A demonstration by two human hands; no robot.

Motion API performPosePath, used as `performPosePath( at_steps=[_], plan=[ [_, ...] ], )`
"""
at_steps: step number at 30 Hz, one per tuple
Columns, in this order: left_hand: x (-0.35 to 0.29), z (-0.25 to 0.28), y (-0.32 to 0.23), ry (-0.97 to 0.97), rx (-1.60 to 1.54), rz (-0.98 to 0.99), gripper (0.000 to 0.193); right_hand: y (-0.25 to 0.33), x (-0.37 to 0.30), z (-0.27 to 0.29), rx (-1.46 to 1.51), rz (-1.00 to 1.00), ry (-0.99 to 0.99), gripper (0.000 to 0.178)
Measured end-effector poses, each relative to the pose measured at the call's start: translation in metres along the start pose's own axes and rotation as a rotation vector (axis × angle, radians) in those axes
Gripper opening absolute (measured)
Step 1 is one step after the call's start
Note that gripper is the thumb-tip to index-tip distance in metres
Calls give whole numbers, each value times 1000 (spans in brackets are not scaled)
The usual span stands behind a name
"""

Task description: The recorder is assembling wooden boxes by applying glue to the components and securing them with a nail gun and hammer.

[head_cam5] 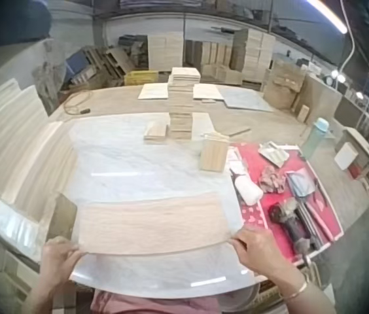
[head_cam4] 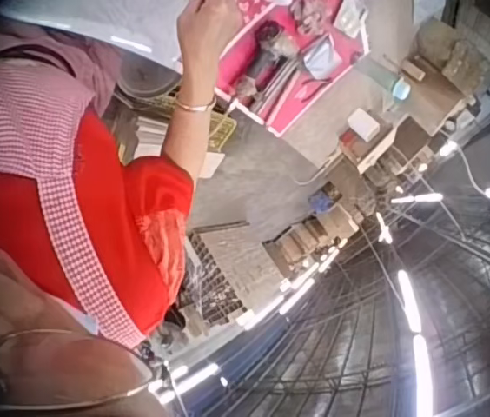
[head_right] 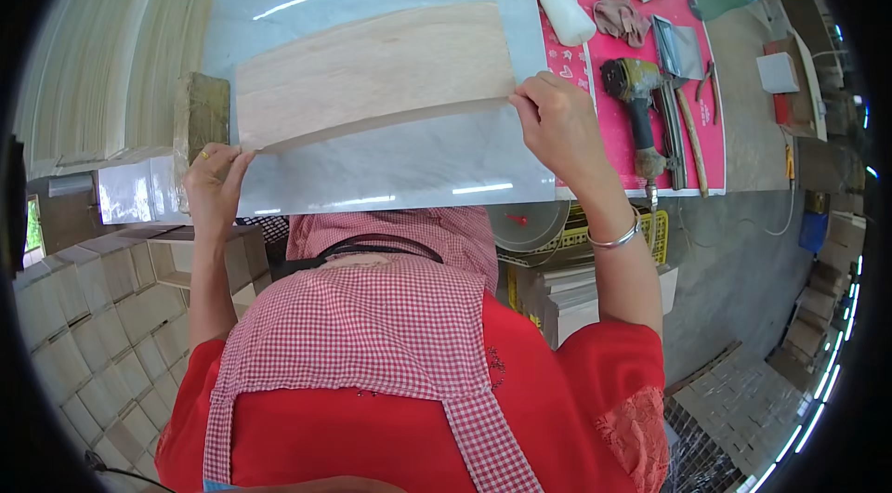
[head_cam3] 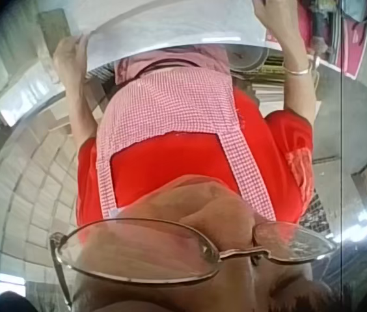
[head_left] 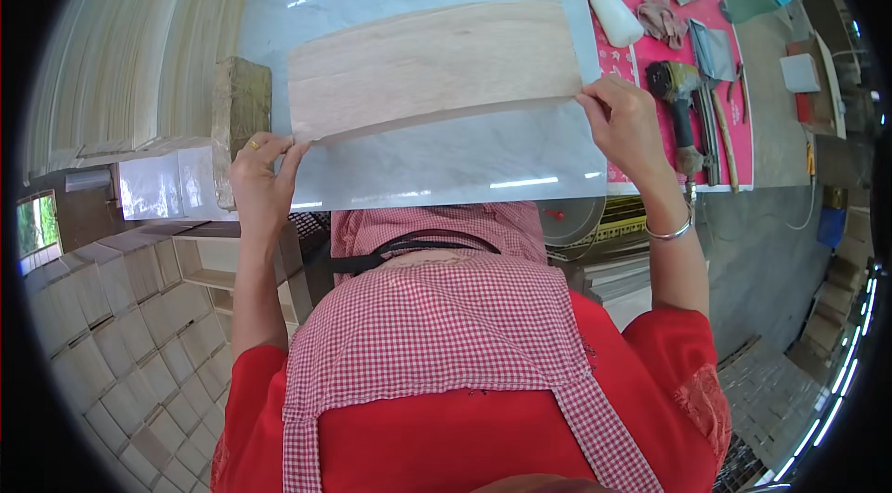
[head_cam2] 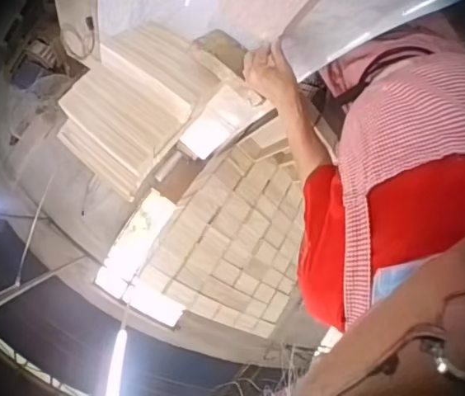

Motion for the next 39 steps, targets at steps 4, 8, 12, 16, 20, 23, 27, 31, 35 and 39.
performPosePath(
  at_steps=[4,8,12,16,20,23,27,31,35,39],
  plan=[
    [2,1,-3,0,-47,20,18,-2,3,-1,14,-14,28,10],
    [0,2,-1,-8,-75,8,16,-6,2,-1,8,-46,56,12],
    [1,8,-10,5,-28,-20,25,-23,-2,-8,86,-198,161,17],
    [9,15,-37,262,561,33,39,-55,-33,42,-126,-195,-152,39],
    [28,12,-124,0,339,-450,51,-124,-103,79,-679,-334,-194,66],
    [51,-35,-187,86,155,-662,62,-150,-110,74,-706,-390,-130,71],
    [84,-94,-222,84,58,-692,72,-184,-104,65,-589,-522,-1,74],
    [96,-133,-231,439,124,-655,74,-209,-92,65,-409,-691,74,66],
    [98,-138,-233,435,92,-667,73,-207,-78,81,-372,-718,110,41],
    [102,-137,-224,362,42,-645,69,-144,-57,98,-134,-747,131,24]
  ],
)
Point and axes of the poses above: each hand's wrist, its own x-axis towards the middle knuckle, its own z-axis out of the back of the hand, y = z × x, the point moved 9 cm from there along x, towards the middle knuckle, and after that the axes turned 3 degrees about x, right-handed, at the moved point
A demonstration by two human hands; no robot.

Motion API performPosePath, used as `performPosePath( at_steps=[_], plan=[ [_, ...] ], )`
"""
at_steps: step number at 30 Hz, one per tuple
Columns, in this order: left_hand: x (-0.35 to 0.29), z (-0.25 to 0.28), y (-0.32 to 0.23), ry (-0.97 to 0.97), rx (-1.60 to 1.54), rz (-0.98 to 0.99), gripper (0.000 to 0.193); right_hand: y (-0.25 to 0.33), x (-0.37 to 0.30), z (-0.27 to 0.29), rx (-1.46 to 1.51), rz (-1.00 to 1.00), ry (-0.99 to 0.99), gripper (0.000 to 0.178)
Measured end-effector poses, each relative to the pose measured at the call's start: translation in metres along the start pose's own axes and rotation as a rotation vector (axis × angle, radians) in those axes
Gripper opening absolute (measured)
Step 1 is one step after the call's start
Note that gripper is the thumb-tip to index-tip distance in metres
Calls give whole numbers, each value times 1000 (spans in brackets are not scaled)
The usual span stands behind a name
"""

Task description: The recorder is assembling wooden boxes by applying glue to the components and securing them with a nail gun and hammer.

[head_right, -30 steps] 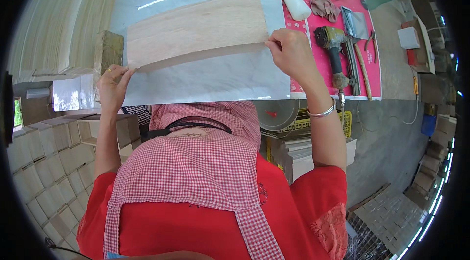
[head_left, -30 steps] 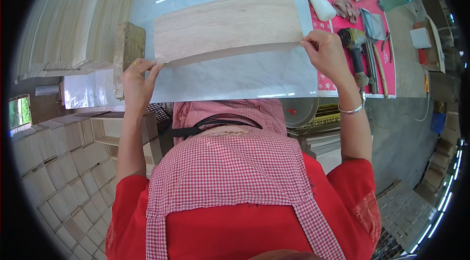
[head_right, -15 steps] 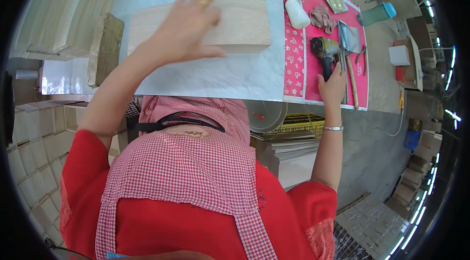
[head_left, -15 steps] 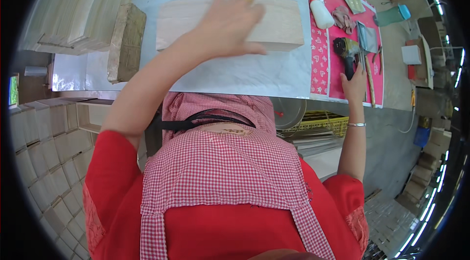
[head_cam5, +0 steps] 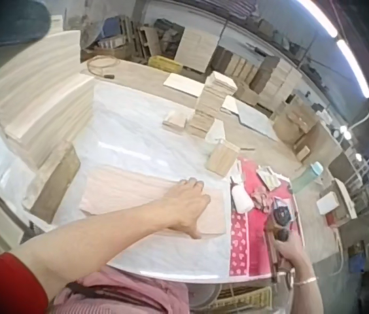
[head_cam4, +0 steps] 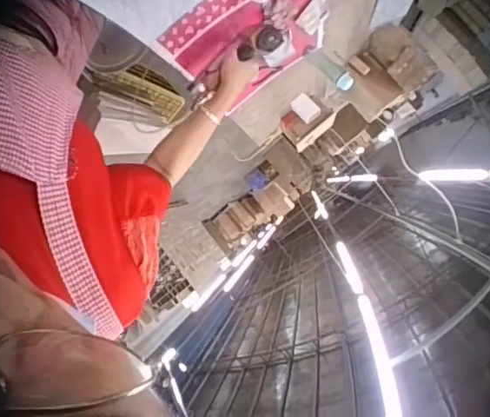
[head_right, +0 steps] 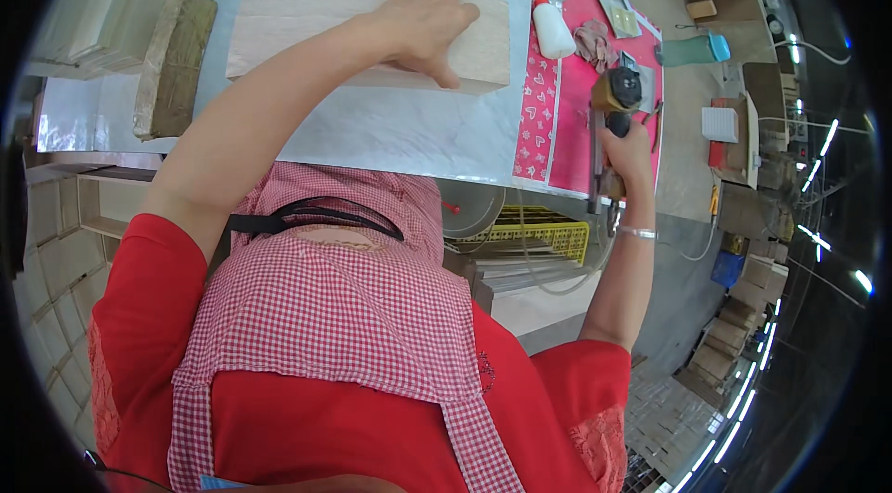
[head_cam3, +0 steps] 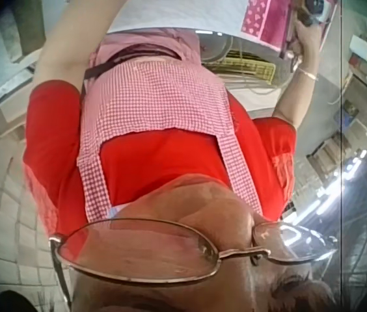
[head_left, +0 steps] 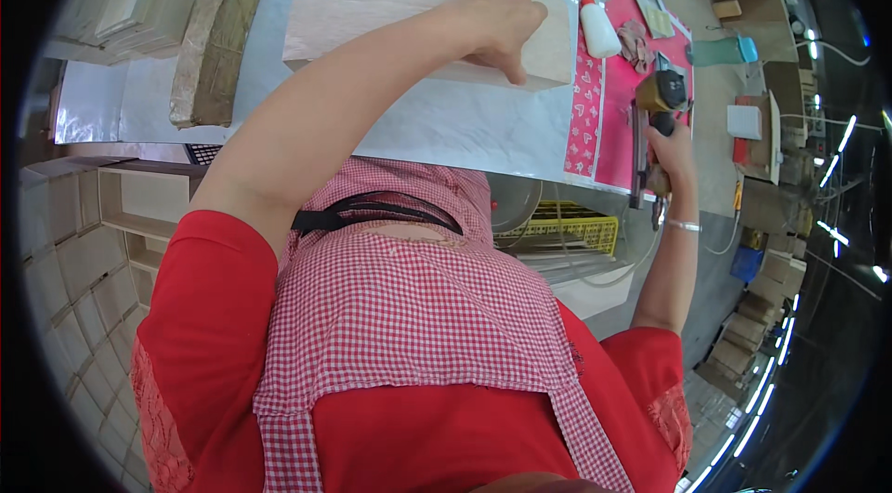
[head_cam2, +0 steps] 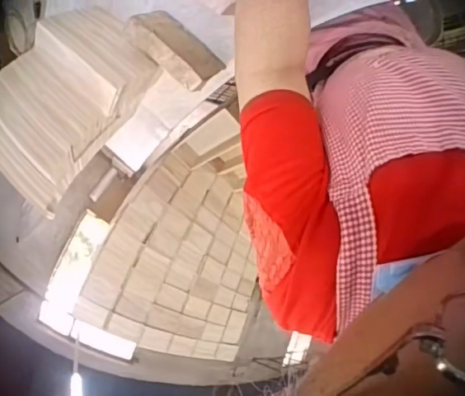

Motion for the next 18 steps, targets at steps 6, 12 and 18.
performPosePath(
  at_steps=[6,12,18],
  plan=[
    [0,0,-1,-2,1,23,72,65,-68,19,124,-20,81,26],
    [1,-2,0,11,-23,45,71,135,-92,7,248,216,104,25],
    [0,1,-1,10,-33,50,71,141,-88,2,155,109,137,27]
  ],
)
Point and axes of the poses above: each hand's wrist, its own x-axis towards the middle knuckle, its own z-axis out of the back of the hand, y = z × x, the point moved 9 cm from there along x, towards the middle knuckle, and after that the axes turned 3 degrees about x, right-handed, at the moved point
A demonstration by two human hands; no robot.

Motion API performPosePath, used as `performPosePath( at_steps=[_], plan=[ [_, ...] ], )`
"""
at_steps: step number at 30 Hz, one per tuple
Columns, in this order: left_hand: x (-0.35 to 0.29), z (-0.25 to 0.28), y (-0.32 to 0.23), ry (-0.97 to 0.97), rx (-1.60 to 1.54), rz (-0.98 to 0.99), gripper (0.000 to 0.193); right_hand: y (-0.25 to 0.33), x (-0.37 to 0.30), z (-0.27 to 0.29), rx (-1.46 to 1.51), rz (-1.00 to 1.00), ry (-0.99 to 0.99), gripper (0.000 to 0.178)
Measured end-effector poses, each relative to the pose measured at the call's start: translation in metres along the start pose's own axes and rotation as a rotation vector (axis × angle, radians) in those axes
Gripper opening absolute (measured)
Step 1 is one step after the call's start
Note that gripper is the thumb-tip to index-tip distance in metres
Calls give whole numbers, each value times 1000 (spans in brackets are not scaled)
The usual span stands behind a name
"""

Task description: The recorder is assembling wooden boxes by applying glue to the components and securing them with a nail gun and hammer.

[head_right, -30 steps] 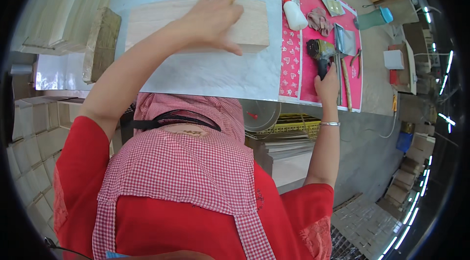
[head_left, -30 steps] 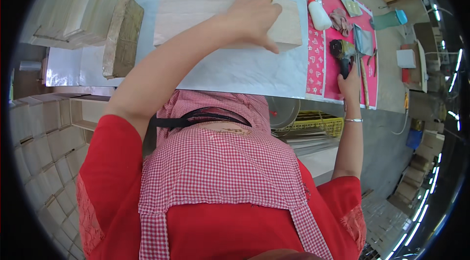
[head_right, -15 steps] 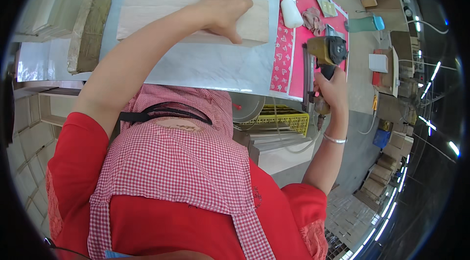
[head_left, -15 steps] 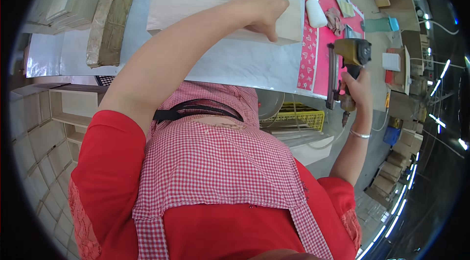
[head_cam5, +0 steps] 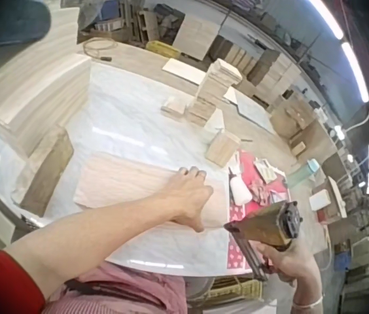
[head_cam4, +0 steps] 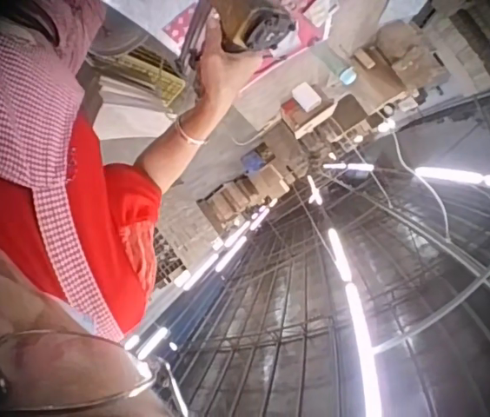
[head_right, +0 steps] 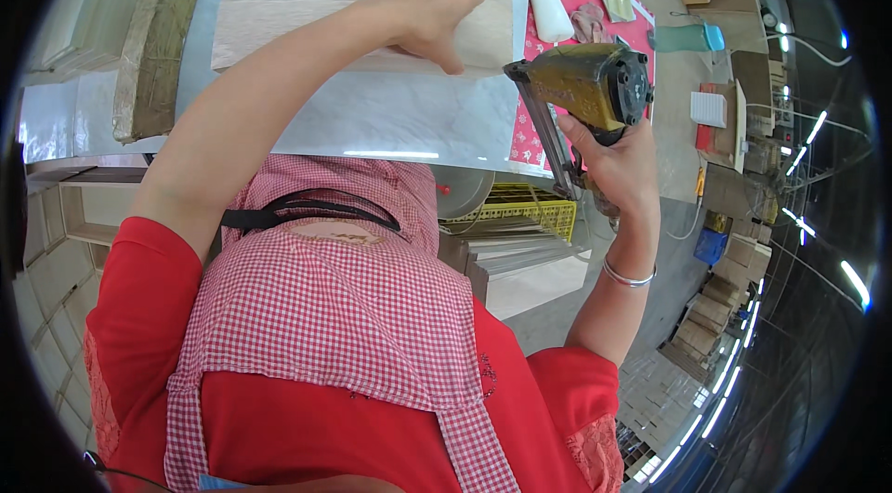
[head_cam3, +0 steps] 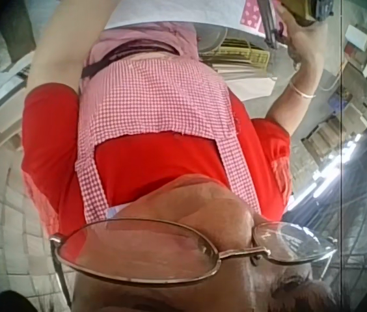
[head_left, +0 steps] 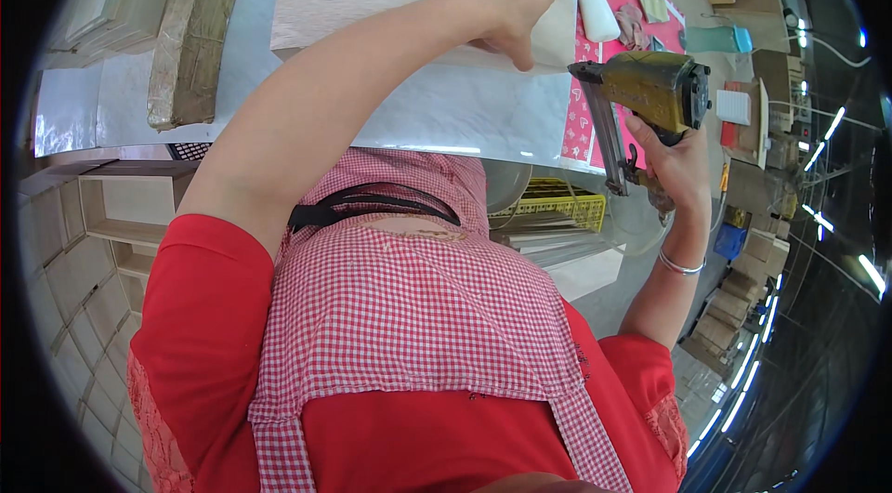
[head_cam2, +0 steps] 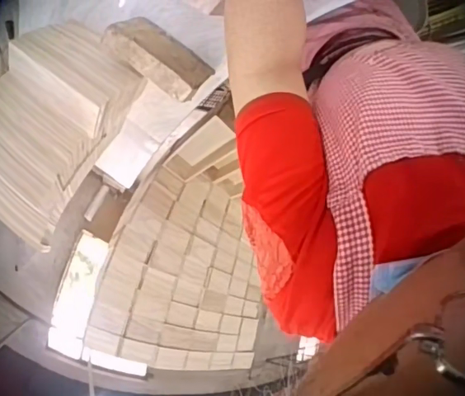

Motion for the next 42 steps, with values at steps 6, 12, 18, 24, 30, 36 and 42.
performPosePath(
  at_steps=[6,12,18,24,30,36,42],
  plan=[
    [0,0,0,6,-5,3,70,-6,-1,-8,22,-22,-5,23],
    [-2,2,-1,-37,36,4,71,-6,-14,-16,128,-78,-59,21],
    [-11,3,7,-33,13,0,75,2,-7,-18,38,-59,-17,20],
    [-107,60,69,-147,96,-46,70,19,-16,-12,60,82,-140,21],
    [-189,95,108,-716,-108,-627,71,46,-9,-38,86,171,9,25],
    [-125,77,79,170,121,189,66,60,-7,-46,130,204,67,26],
    [-128,66,82,85,102,151,66,60,-9,-47,92,190,66,25]
  ],
)
Point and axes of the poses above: each hand's wrist, its own x-axis towards the middle knuckle, its own z-axis out of the back of the hand, y = z × x, the point moved 9 cm from there along x, towards the middle knuckle, and after that the axes turned 3 degrees about x, right-handed, at the moved point
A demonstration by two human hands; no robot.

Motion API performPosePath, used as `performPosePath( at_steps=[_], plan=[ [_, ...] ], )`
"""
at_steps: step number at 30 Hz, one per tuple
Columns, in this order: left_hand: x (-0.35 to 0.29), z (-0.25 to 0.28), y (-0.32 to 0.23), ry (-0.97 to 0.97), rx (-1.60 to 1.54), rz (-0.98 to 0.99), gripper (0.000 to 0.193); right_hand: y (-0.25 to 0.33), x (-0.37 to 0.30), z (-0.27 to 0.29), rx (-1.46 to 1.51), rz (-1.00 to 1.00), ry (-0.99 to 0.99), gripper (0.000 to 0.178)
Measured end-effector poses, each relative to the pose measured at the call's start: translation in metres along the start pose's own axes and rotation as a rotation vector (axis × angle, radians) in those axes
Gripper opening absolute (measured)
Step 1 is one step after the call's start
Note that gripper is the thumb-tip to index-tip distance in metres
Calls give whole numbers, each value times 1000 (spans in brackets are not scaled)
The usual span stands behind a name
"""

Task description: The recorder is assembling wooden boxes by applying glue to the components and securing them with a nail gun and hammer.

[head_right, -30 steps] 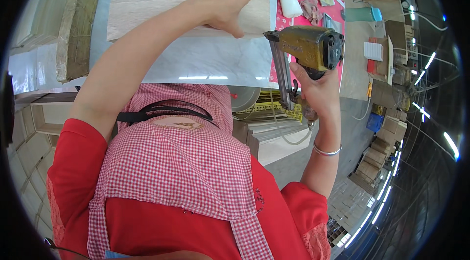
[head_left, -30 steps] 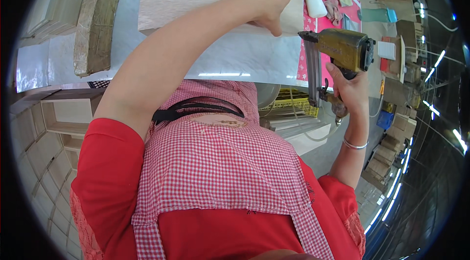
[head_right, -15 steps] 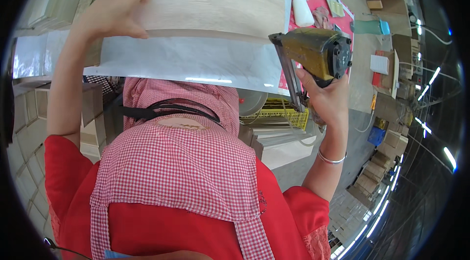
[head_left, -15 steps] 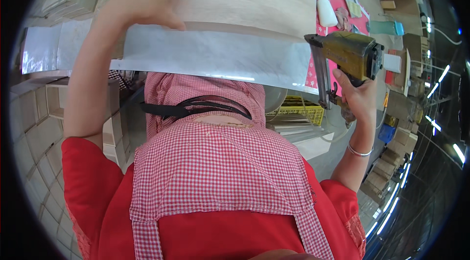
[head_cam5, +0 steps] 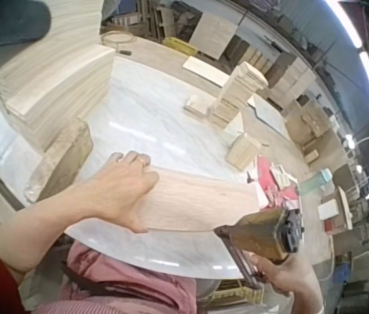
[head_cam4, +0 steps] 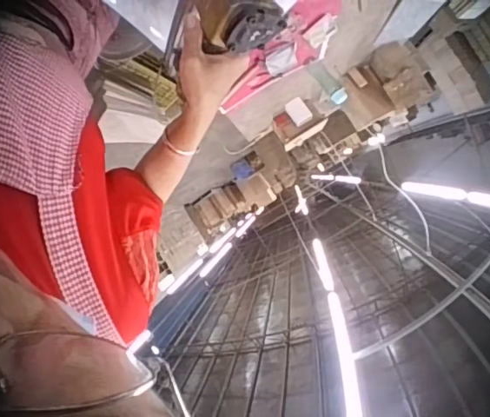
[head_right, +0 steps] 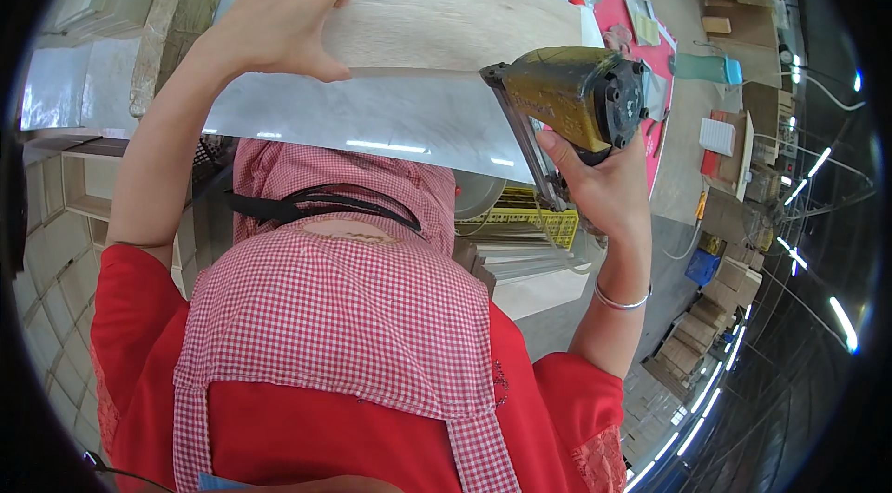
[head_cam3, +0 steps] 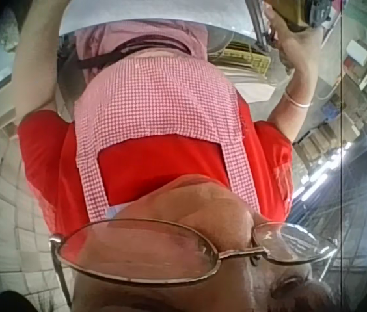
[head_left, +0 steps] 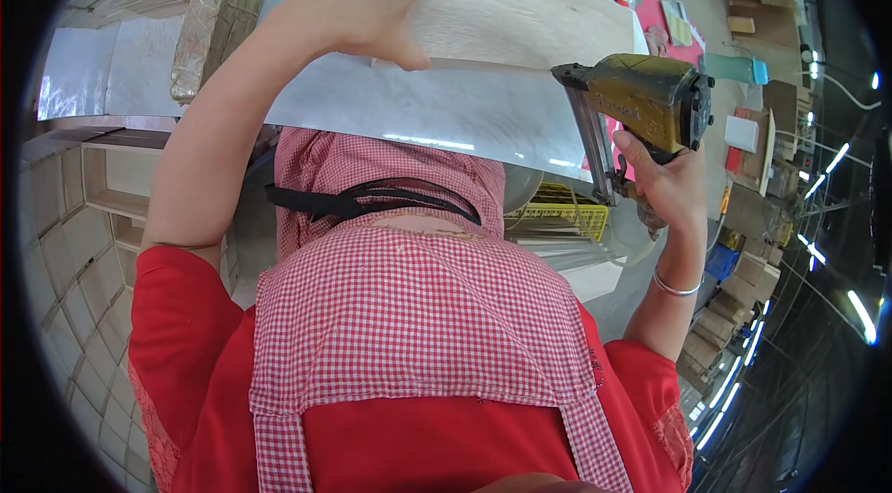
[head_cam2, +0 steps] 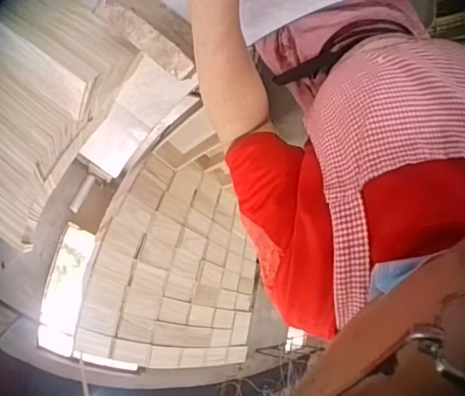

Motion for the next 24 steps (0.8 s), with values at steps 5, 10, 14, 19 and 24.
performPosePath(
  at_steps=[5,10,14,19,24],
  plan=[
    [-20,21,-6,-627,-70,-278,65,-5,-4,-6,-16,-279,8,34],
    [-3,11,-3,-50,-54,-5,66,-4,-6,-5,34,-78,-28,23],
    [-4,8,0,-122,-69,-39,67,-9,-11,-7,23,-210,-46,22],
    [-11,7,2,-198,-126,-59,69,-12,-13,-7,19,-237,-60,22],
    [-56,8,8,-922,-72,-393,69,17,-10,-13,-21,-34,-58,21]
  ],
)
Point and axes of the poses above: each hand's wrist, its own x-axis towards the middle knuckle, its own z-axis out of the back of the hand, y = z × x, the point moved 9 cm from there along x, towards the middle knuckle, and after that the axes turned 3 degrees about x, right-handed, at the moved point
